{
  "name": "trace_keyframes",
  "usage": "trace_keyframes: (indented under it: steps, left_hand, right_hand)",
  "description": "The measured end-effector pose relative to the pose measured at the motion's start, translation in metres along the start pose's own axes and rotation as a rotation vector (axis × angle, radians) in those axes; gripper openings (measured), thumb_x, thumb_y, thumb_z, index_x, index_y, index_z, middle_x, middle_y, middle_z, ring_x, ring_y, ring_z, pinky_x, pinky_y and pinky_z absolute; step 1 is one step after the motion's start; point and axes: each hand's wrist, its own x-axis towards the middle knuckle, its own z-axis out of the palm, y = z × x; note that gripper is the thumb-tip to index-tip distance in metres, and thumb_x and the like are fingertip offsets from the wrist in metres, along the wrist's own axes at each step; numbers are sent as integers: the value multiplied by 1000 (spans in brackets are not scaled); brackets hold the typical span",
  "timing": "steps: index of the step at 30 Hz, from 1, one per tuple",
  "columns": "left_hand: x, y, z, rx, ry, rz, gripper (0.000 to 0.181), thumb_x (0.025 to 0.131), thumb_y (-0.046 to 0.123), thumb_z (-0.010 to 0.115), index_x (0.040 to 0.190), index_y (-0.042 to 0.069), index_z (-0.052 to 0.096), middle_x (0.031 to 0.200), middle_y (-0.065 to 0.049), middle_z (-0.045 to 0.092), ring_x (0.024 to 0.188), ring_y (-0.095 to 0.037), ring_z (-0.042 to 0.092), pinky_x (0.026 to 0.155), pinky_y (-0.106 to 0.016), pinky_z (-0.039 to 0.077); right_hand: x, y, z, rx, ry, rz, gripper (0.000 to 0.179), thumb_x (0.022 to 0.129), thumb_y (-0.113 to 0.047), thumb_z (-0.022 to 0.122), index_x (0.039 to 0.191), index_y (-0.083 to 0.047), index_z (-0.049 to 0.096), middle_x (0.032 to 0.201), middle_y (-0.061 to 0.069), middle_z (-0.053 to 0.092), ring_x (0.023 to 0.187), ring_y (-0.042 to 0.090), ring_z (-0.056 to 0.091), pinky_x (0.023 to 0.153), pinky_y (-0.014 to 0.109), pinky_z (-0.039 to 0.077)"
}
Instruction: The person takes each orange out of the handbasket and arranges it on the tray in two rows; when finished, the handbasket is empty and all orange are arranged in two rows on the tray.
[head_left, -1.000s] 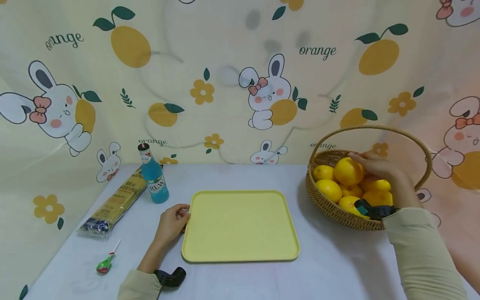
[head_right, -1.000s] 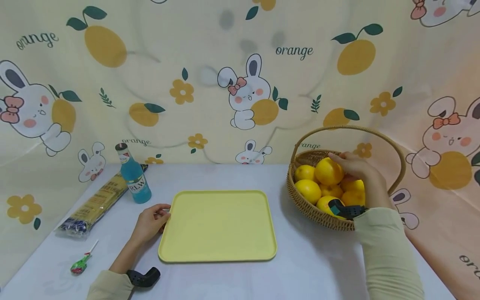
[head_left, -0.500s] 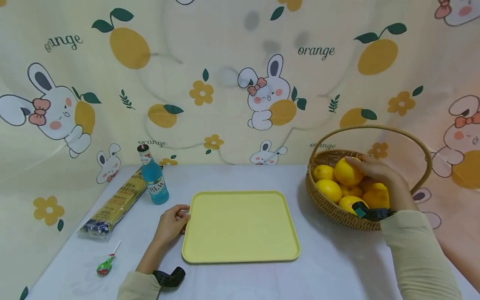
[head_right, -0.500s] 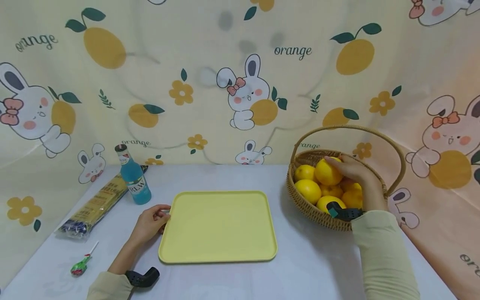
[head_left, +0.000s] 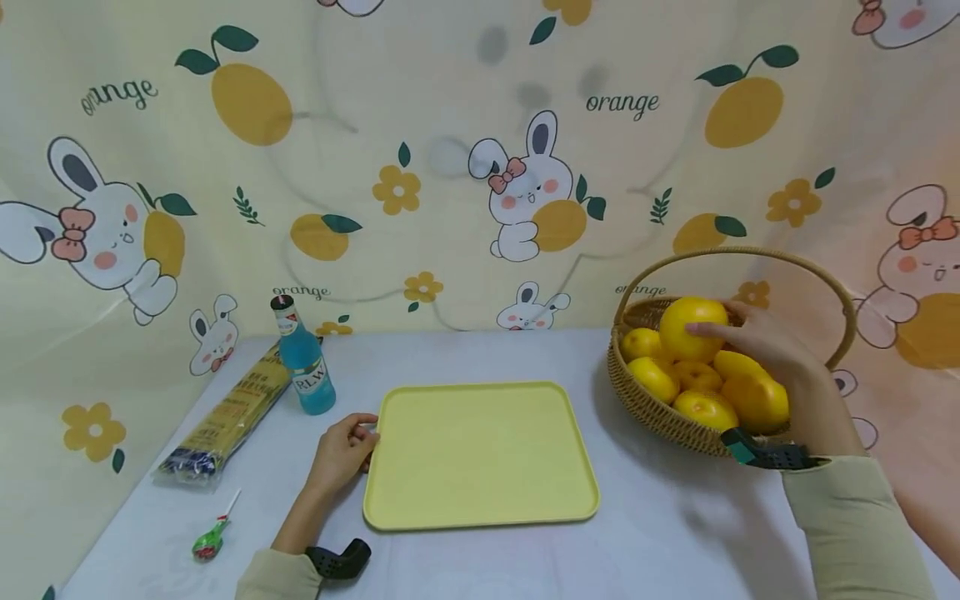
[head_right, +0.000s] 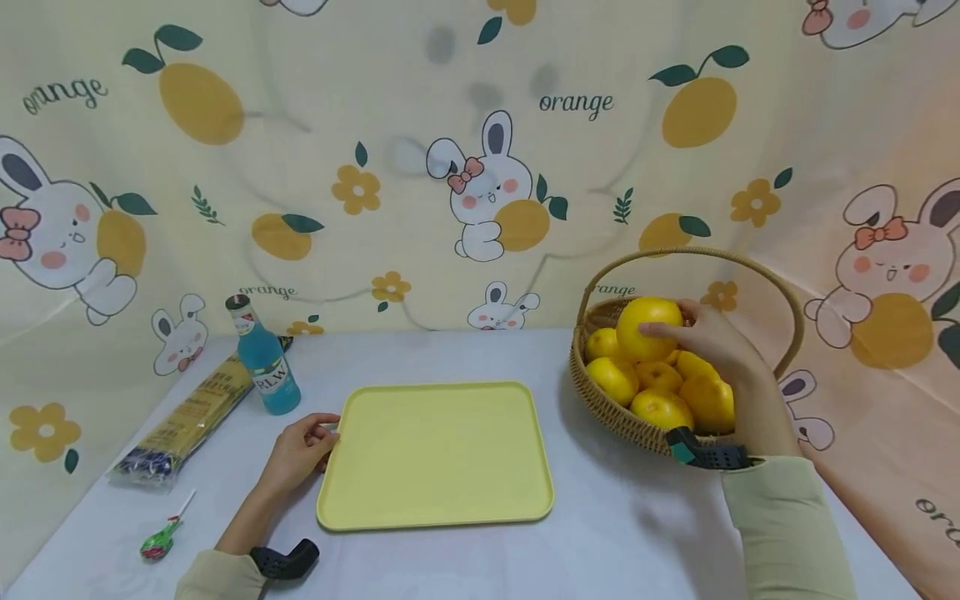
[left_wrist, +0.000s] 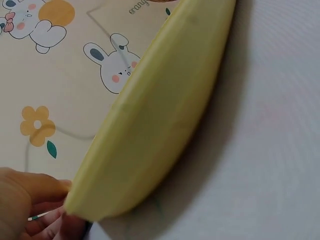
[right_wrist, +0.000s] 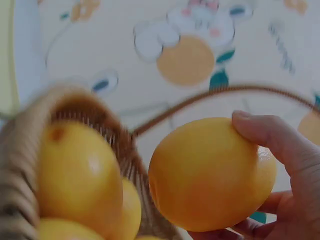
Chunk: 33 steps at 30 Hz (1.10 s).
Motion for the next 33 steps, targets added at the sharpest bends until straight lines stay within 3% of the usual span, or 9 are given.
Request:
trace_keyframes:
  steps: [3, 7, 10, 13, 21, 26, 33]
  left_hand:
    - [-2, -1, -2, 3, -3, -2, 30, 87, 5, 60, 117, -1, 57, 79, -9, 53, 56, -15, 51, 46, -25, 47]
    - [-3, -2, -3, 7, 0, -5, 30, 88, 5, 59, 117, -1, 56, 80, -8, 53, 56, -14, 51, 46, -24, 47]
    - [-3, -3, -3, 3, 1, -9, 31, 87, 5, 60, 117, -1, 56, 80, -8, 53, 56, -14, 51, 46, -24, 47]
    - [-3, -5, -3, -3, 0, -6, 31, 87, 5, 60, 117, -1, 56, 79, -8, 54, 55, -14, 51, 46, -24, 47]
    - [-4, -6, -7, 4, 4, -18, 31, 87, 4, 60, 118, -1, 56, 80, -9, 54, 55, -15, 51, 47, -24, 47]
    - [-1, -6, -4, -18, -10, -12, 31, 88, 4, 60, 118, 1, 57, 81, -9, 53, 57, -16, 52, 47, -24, 48]
    - [2, -3, 0, -25, -18, -21, 31, 89, 5, 59, 119, 2, 56, 83, -9, 53, 57, -17, 52, 48, -25, 49]
  right_hand:
    - [-8, -12, 9, -24, 30, -74, 75, 90, -45, 55, 147, -11, 20, 136, 18, 36, 115, 34, 36, 95, 53, 32]
    - [-17, -31, 24, 42, 33, -249, 59, 90, -25, 60, 141, -16, 32, 125, 8, 45, 103, 23, 45, 86, 34, 43]
    - [-19, -45, 37, 134, -12, -384, 57, 87, -8, 62, 137, -12, 36, 121, 5, 49, 99, 19, 50, 81, 25, 48]
    - [-17, -58, 53, 179, -48, -446, 61, 82, -4, 66, 136, -12, 38, 122, 2, 50, 100, 17, 52, 82, 22, 48]
    - [18, -82, 114, 346, -184, -555, 69, 77, -4, 72, 137, -10, 38, 131, 8, 45, 109, 25, 48, 91, 31, 46]
    - [40, -90, 152, 369, -228, -566, 69, 75, -8, 75, 135, -11, 41, 132, 6, 46, 115, 27, 45, 95, 37, 43]
    - [59, -102, 204, 432, -248, -523, 69, 74, -9, 77, 134, -14, 44, 131, 6, 45, 111, 30, 48, 88, 39, 49]
